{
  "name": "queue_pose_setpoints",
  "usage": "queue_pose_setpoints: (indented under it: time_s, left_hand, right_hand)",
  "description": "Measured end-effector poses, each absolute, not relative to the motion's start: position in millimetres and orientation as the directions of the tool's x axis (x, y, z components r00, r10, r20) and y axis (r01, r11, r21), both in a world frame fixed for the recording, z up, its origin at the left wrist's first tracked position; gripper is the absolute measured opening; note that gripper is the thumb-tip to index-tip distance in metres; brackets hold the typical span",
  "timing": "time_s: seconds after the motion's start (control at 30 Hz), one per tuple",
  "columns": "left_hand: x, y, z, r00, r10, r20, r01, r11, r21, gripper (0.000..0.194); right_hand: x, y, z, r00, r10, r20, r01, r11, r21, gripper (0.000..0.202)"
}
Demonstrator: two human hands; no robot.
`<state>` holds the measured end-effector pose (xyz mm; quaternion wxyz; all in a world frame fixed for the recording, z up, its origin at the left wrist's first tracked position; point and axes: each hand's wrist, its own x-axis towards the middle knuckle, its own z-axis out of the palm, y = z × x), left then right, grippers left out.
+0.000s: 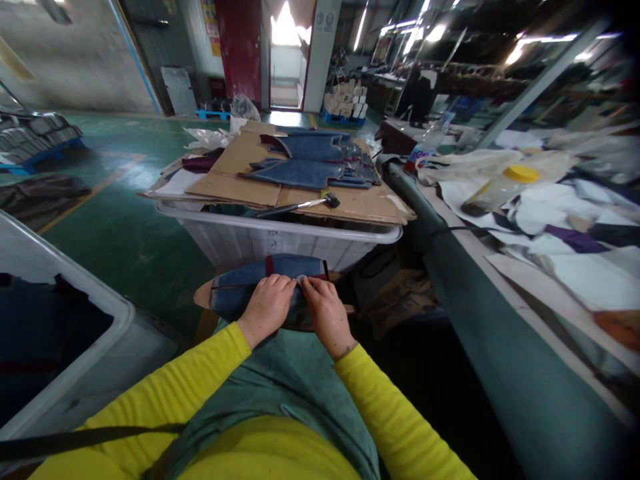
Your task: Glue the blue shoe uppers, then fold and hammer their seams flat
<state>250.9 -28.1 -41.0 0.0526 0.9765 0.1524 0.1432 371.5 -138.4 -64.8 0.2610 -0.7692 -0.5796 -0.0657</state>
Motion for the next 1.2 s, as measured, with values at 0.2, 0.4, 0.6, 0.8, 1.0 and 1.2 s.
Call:
queue_pose_setpoints:
  time_s: [0.2,0.4,0.6,0.8,1.0,1.2]
  left_hand:
    - [224,-18,-40,0.896,0.358,0.26,0.337,-0.933,0.124,0.032]
    - [198,-17,-53,0.856,0.408,0.317,0.385,-0.913,0.137,0.038]
    - [181,-28,-69,0.876,0.36,0.32,0.355,-0.932,0.076,0.045]
    - [173,-31,-74,0.882,0.355,0.31,0.355,-0.933,0.06,0.046]
    - [183,-26,-57,0.827,0.466,0.313,0.444,-0.885,0.144,0.036]
    - [198,-18,-45,0.832,0.467,0.299,0.436,-0.884,0.167,0.027]
  right_hand:
    - [346,-123,-63,0.296,0.89,0.346,0.926,-0.178,-0.334,0.045]
    - [332,-111,-59,0.267,0.895,0.356,0.929,-0.142,-0.34,0.042]
    - [340,-114,-54,0.253,0.899,0.358,0.902,-0.086,-0.423,0.036]
    - [345,-115,-52,0.22,0.916,0.336,0.878,-0.036,-0.477,0.034]
    - [356,-109,-41,0.12,0.961,0.249,0.903,-0.001,-0.43,0.032]
    - [365,-102,-23,0.023,0.986,0.163,0.938,0.035,-0.345,0.027]
